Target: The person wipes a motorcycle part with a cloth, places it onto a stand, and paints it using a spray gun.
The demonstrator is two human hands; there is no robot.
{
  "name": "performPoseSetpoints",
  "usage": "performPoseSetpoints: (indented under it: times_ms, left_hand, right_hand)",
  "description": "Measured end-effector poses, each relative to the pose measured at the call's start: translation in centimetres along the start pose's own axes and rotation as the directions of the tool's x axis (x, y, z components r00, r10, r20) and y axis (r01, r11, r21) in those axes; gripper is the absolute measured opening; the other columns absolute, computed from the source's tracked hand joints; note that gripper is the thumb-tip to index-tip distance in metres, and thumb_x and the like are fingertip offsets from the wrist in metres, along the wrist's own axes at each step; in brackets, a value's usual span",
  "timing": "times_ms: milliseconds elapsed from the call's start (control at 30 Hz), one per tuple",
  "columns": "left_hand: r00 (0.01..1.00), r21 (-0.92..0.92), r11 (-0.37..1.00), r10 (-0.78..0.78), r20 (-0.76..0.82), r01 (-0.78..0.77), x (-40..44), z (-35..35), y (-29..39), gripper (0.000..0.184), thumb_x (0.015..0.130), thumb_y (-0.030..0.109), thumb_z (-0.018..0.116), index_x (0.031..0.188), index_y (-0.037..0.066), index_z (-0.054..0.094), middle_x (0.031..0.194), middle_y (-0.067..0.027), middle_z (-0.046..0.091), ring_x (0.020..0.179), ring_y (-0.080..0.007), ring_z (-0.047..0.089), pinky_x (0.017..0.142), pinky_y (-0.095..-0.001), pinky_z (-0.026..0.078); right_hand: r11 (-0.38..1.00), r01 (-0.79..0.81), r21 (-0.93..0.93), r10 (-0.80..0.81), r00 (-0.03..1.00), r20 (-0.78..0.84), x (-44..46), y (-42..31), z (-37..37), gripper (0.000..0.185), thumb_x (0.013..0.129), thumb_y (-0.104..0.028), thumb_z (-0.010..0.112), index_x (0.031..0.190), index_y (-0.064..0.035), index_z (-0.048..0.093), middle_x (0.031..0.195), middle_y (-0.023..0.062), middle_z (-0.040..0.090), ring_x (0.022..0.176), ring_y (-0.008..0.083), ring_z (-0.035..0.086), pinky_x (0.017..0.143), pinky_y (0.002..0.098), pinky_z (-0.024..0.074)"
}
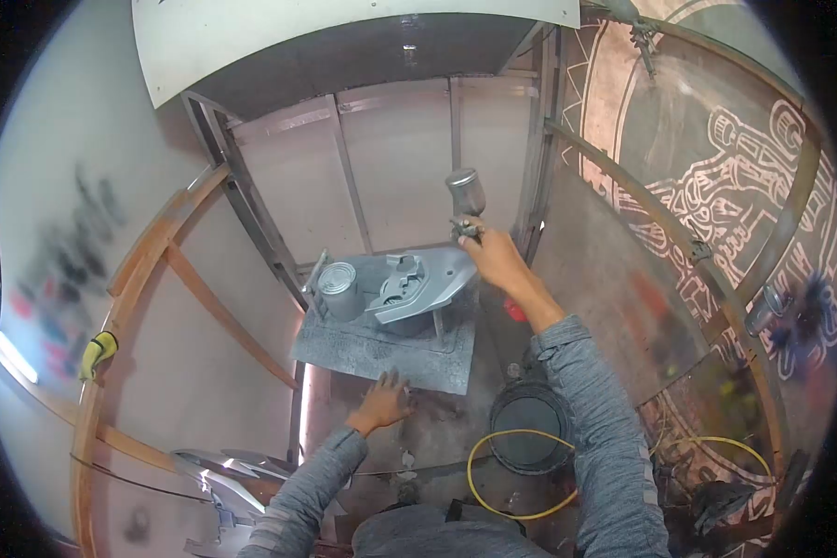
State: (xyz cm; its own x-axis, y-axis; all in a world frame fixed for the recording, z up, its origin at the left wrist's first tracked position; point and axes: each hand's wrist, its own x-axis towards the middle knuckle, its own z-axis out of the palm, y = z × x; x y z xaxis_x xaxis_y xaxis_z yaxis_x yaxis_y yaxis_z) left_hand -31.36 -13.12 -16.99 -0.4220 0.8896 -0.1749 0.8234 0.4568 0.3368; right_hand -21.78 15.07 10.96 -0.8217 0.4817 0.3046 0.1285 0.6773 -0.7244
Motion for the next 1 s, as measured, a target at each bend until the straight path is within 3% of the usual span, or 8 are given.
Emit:
performPoseSetpoints:
  times_ms: [200, 267, 433, 533, 567, 733, 867, 1000]
  left_hand:
    - [0.996, 0.050, 0.998, 0.030, 0.082, -0.034, -0.6, 0.9, 3.2, 0.087, 0.079, 0.046, 0.072, 0.148, 0.010, 0.033, 0.156, -0.0225, 0.023, 0.142, -0.0458, 0.023, 0.112, -0.0591, 0.026]
    - [0.994, 0.071, 0.997, -0.015, 0.111, 0.007, -1.2, 1.4, 3.0, 0.086, 0.079, 0.046, 0.071, 0.148, 0.010, 0.034, 0.156, -0.0219, 0.024, 0.142, -0.0447, 0.024, 0.112, -0.0575, 0.027]
    - [0.989, 0.116, 0.990, -0.097, 0.112, 0.084, -2.8, 1.1, 2.3, 0.086, 0.079, 0.046, 0.071, 0.147, 0.009, 0.034, 0.155, -0.0213, 0.027, 0.140, -0.0444, 0.030, 0.113, -0.0556, 0.027]
    - [0.984, 0.148, 0.978, -0.159, 0.083, 0.145, -2.8, 1.6, 1.5, 0.085, 0.079, 0.047, 0.070, 0.145, 0.006, 0.036, 0.154, -0.0230, 0.029, 0.137, -0.0457, 0.033, 0.112, -0.0554, 0.027]
    - [0.981, 0.178, 0.970, -0.182, 0.072, 0.167, -3.0, 1.9, 1.1, 0.086, 0.079, 0.049, 0.070, 0.145, 0.007, 0.036, 0.154, -0.0232, 0.028, 0.137, -0.0455, 0.032, 0.110, -0.0577, 0.029]
    - [0.957, 0.146, 0.950, -0.286, 0.049, 0.276, -5.0, 1.0, 0.2, 0.089, 0.077, 0.052, 0.071, 0.144, 0.005, 0.037, 0.155, -0.0236, 0.025, 0.138, -0.0445, 0.031, 0.108, -0.0587, 0.032]
    - [0.918, 0.123, 0.915, -0.392, 0.055, 0.383, -6.3, 0.7, -1.6, 0.093, 0.076, 0.049, 0.071, 0.146, 0.002, 0.033, 0.155, -0.0252, 0.023, 0.139, -0.0454, 0.031, 0.111, -0.0561, 0.029]
    - [0.880, 0.063, 0.879, -0.474, 0.012, 0.473, -7.3, 1.3, -3.5, 0.099, 0.077, 0.050, 0.071, 0.151, 0.002, 0.024, 0.157, -0.0241, 0.019, 0.141, -0.0431, 0.027, 0.112, -0.0556, 0.028]
  right_hand:
    - [1.000, 0.012, 0.004, -0.012, 0.997, -0.073, -2.2, -1.9, -0.9, 0.040, 0.092, -0.020, 0.057, 0.130, -0.0075, 0.057, 0.107, 0.0212, 0.068, 0.104, 0.0301, 0.066, 0.089, 0.0364, 0.0481]
    - [0.998, -0.032, 0.045, 0.026, 0.992, 0.123, -3.9, -3.1, -0.9, 0.040, 0.092, -0.020, 0.057, 0.130, -0.0073, 0.057, 0.107, 0.0201, 0.069, 0.102, 0.0282, 0.066, 0.090, 0.0358, 0.0472]
    - [0.943, -0.146, 0.299, 0.050, 0.951, 0.305, -6.9, -5.0, -0.9, 0.041, 0.092, -0.022, 0.056, 0.131, -0.0117, 0.058, 0.072, 0.0017, 0.056, 0.044, 0.0079, 0.045, 0.041, 0.0267, 0.0361]
    - [0.965, -0.166, 0.204, 0.103, 0.953, 0.286, -5.9, -3.6, -1.0, 0.042, 0.092, -0.022, 0.057, 0.132, -0.0096, 0.057, 0.081, 0.0073, 0.064, 0.058, 0.0150, 0.058, 0.054, 0.0302, 0.0469]
    - [0.993, 0.006, 0.120, -0.027, 0.984, 0.177, -4.7, -1.5, -0.1, 0.042, 0.092, -0.021, 0.057, 0.132, -0.0069, 0.056, 0.097, 0.0131, 0.069, 0.083, 0.0222, 0.067, 0.075, 0.0333, 0.0512]
    - [0.980, 0.144, 0.139, -0.131, 0.986, -0.100, -4.0, 0.5, 1.1, 0.039, 0.093, -0.018, 0.056, 0.129, -0.0040, 0.056, 0.111, 0.0161, 0.069, 0.104, 0.0259, 0.066, 0.090, 0.0341, 0.0476]
    - [0.978, 0.088, 0.188, -0.098, 0.994, 0.046, -6.0, -2.4, 1.6, 0.038, 0.093, -0.016, 0.054, 0.130, -0.0049, 0.056, 0.107, 0.0153, 0.070, 0.101, 0.0248, 0.066, 0.088, 0.0348, 0.0486]
    - [0.924, -0.271, 0.268, 0.139, 0.895, 0.424, -8.2, -4.9, 2.2, 0.041, 0.093, -0.018, 0.054, 0.133, -0.0074, 0.055, 0.104, 0.0139, 0.070, 0.098, 0.0240, 0.066, 0.086, 0.0351, 0.0496]
